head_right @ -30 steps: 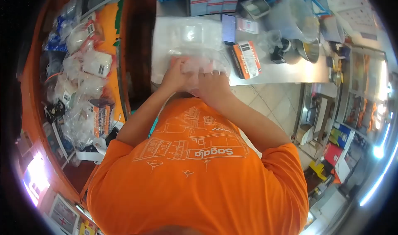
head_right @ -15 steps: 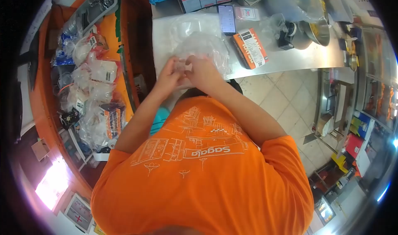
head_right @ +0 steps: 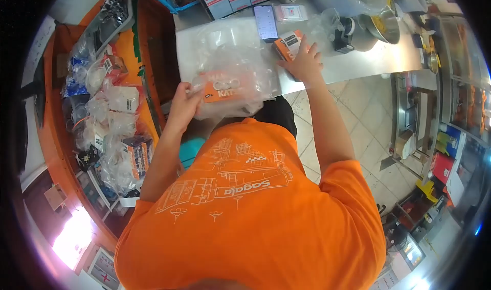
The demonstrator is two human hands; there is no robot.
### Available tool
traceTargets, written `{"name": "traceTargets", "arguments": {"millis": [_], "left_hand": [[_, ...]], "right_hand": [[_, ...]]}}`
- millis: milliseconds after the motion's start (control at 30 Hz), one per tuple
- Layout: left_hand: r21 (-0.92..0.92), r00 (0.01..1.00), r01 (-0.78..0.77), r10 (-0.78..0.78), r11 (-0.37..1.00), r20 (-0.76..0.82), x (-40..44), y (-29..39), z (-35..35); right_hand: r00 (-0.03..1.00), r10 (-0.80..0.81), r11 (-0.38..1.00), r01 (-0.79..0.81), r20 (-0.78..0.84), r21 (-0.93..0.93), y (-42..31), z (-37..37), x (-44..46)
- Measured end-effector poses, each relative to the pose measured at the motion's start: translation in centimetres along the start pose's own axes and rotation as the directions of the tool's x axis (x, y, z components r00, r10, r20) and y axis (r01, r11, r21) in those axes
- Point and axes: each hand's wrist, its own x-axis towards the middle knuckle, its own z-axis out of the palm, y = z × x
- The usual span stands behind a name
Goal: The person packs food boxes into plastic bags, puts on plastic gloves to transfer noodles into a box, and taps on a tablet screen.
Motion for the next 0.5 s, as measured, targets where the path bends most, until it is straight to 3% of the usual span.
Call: {"name": "traceTargets", "arguments": {"millis": [33, 67, 133, 200, 233, 267, 300, 367, 400, 433, 467, 500], "left_hand": [[0.007, 1.000, 0.004, -0.004, 1.000, -0.015, -0.4, 0.7, -1.2], [-0.020, 1.000, 0.031, -0.031, 0.999, 0.001, -1.0, 1.3, -2.4], [-0.047, 0.998, 0.056, -0.056, 0.997, 0.001, -1.5, 1.4, -4.0], [-0.273, 0.997, 0.053, -0.037, 0.961, 0.061, -1.3, 1.3, -5.1], [-0.284, 0.998, 0.049, -0.037, 0.958, 0.047, -1.2, 1.2, -5.0], [-0.342, 0.999, -0.049, 0.054, 0.938, 0.005, -1.1, 1.0, -4.4], [-0.395, 0.989, -0.148, 0.143, 0.907, -0.042, -1.1, 0.9, -3.9], [-0.455, 0.990, -0.143, 0.130, 0.879, -0.058, -1.3, 1.3, -3.1], [-0.502, 0.992, -0.122, 0.110, 0.856, -0.053, -1.6, 1.3, -2.9], [-0.542, 0.997, -0.070, 0.080, 0.837, -0.005, -1.7, 1.1, -2.9], [-0.557, 0.998, -0.066, 0.068, 0.828, -0.017, -1.9, 1.0, -2.7], [-0.572, 0.998, -0.045, 0.058, 0.819, 0.006, -2.1, 1.0, -2.4]], "right_hand": [[0.984, 0.149, 0.955, -0.118, 0.097, -0.272, -0.2, 0.9, 0.6], [0.985, 0.137, 0.960, -0.105, 0.108, -0.261, -0.2, 1.2, 1.2], [0.939, 0.203, 0.971, -0.155, 0.277, -0.184, 1.1, 1.1, 2.9], [0.939, 0.143, 0.985, -0.104, 0.313, -0.137, 2.7, 1.0, 4.4], [0.922, 0.104, 0.987, -0.050, 0.373, -0.152, 2.7, -0.3, 4.8], [0.899, 0.067, 0.986, 0.007, 0.434, -0.166, 3.0, -1.4, 5.1], [0.894, 0.031, 0.996, 0.007, 0.446, -0.084, 4.7, -1.8, 5.7], [0.926, -0.055, 0.998, 0.037, 0.372, 0.056, 5.8, -4.2, 6.5], [0.936, -0.151, 0.968, 0.076, 0.317, 0.238, 5.5, -5.9, 6.3], [0.935, -0.245, 0.904, 0.125, 0.257, 0.409, 4.7, -8.0, 5.8], [0.911, -0.368, 0.726, 0.156, 0.187, 0.670, 2.7, -10.5, 4.8], [0.898, -0.411, 0.758, 0.243, 0.155, 0.605, -0.8, -14.0, 2.8]]}}
